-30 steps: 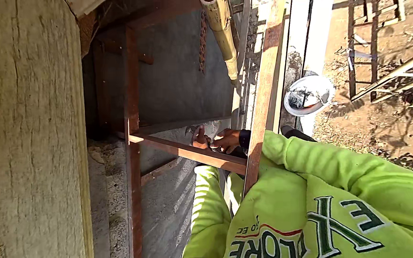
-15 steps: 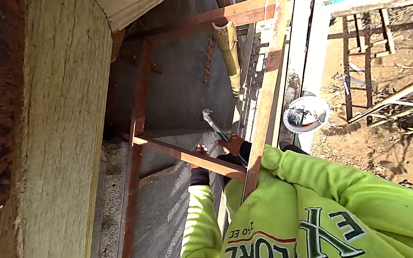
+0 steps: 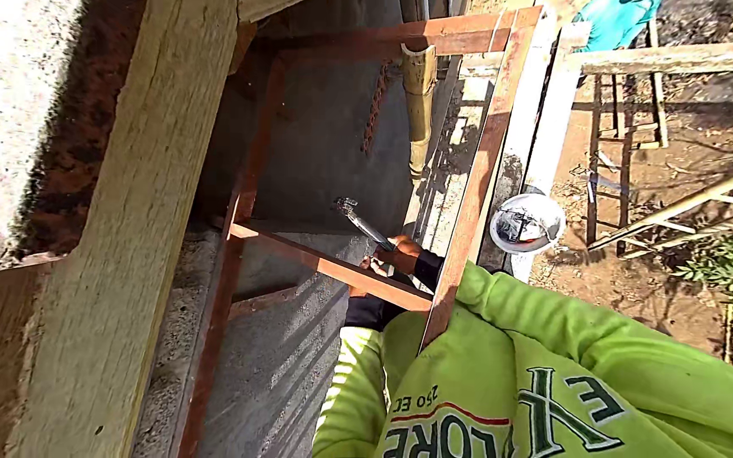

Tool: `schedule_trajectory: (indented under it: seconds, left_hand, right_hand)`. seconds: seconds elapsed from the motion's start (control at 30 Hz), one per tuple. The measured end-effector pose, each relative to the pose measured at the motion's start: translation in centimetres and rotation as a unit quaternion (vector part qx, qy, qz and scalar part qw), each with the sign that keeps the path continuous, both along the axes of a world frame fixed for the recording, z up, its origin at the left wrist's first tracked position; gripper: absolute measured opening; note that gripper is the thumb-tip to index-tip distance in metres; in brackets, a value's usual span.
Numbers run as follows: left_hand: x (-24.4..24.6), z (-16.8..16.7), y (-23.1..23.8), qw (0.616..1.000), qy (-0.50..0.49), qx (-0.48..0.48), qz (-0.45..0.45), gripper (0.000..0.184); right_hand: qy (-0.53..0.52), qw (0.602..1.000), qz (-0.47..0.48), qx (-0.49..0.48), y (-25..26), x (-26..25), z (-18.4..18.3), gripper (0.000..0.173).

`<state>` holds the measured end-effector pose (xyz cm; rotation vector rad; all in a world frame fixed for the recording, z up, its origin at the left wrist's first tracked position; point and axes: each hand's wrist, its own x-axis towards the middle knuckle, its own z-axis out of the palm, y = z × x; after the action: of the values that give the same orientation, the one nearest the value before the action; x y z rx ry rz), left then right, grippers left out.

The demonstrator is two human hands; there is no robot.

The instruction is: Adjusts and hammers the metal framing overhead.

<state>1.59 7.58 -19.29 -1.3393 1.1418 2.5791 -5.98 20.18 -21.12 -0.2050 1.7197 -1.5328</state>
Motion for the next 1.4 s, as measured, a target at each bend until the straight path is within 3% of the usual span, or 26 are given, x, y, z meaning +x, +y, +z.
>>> schedule_trajectory:
  seconds: [0.1, 0.17, 0.27, 0.37, 0.4, 0.43, 0.47, 0.5, 0.53, 0.57, 0.63, 0.7, 0.77, 0.87, 1.0, 1.17, 1.4]
  left_hand:
    - [1.3, -0.3, 0.1, 0.989, 0.006, -0.137, -0.059, 0.018]
    - [2.0, 0.6, 0.4, 0.958, -0.007, -0.264, -0.110, 0.022]
    - [2.3, 0.8, -0.1, 0.867, 0.034, -0.459, -0.190, 0.016]
    - [2.6, 2.4, -0.9, 0.725, -0.018, -0.618, -0.305, 0.025]
    - [2.5, 3.3, -1.0, 0.717, -0.053, -0.621, -0.311, 0.029]
    - [2.4, 3.8, -1.0, 0.750, -0.081, -0.600, -0.268, 0.027]
    - [2.2, 4.1, -1.2, 0.812, -0.091, -0.550, -0.175, 0.024]
    - [1.8, 4.5, -1.5, 0.877, -0.086, -0.470, -0.055, 0.023]
    - [1.3, 4.9, -2.2, 0.917, -0.061, -0.389, 0.069, 0.022]
    - [0.8, 5.6, -3.0, 0.931, -0.025, -0.326, 0.164, 0.021]
    - [-0.2, 7.2, -4.7, 0.925, 0.055, -0.267, 0.265, 0.018]
    - [-1.0, 8.3, -6.5, 0.919, 0.113, -0.265, 0.269, 0.020]
    - [-1.9, 9.3, -7.9, 0.919, 0.147, -0.276, 0.241, 0.018]
    - [-3.9, 10.8, -8.8, 0.918, 0.138, -0.265, 0.261, 0.012]
    - [-4.8, 11.9, -8.5, 0.918, 0.089, -0.289, 0.257, 0.016]
    - [-4.1, 11.5, -8.0, 0.911, 0.055, -0.355, 0.202, 0.031]
    - [-4.6, 10.9, -9.5, 0.915, 0.075, -0.327, 0.224, 0.021]
  right_hand:
    - [0.020, 1.000, 0.008, 0.017, -0.1, 0.0, 0.8, 0.025]
    - [0.036, 0.998, 0.028, 0.034, -0.2, -0.3, 1.0, 0.027]
    - [0.050, 0.997, 0.043, 0.046, -0.2, -0.4, 1.5, 0.028]
    - [0.074, 0.995, 0.035, 0.050, 0.0, 0.0, 1.7, 0.028]
    - [0.077, 0.995, 0.038, 0.053, 0.1, 0.1, 2.0, 0.031]
    - [0.075, 0.995, 0.044, 0.052, 0.2, 0.2, 2.3, 0.034]
    - [0.069, 0.996, 0.047, 0.039, 0.4, 0.3, 2.6, 0.036]
    - [0.057, 0.997, 0.051, 0.015, 0.5, 0.4, 3.0, 0.037]
    - [0.038, 0.998, 0.051, -0.024, 0.6, 0.5, 3.3, 0.037]
    - [0.012, 0.996, 0.046, -0.081, 0.8, 0.8, 3.5, 0.040]
    - [-0.055, 0.970, 0.031, -0.236, 0.9, 1.4, 3.3, 0.049]
    - [-0.099, 0.934, 0.039, -0.342, 0.7, 1.7, 3.4, 0.060]
    - [-0.110, 0.922, 0.037, -0.370, 0.6, 1.6, 3.8, 0.066]
    - [-0.120, 0.929, 0.039, -0.349, 0.5, 1.0, 4.2, 0.076]
    - [-0.158, 0.942, 0.011, -0.296, -0.2, 1.1, 5.1, 0.076]
    - [-0.144, 0.946, 0.012, -0.290, 0.1, 0.8, 4.8, 0.076]
    - [-0.172, 0.933, 0.038, -0.313, 0.0, 0.3, 4.1, 0.071]
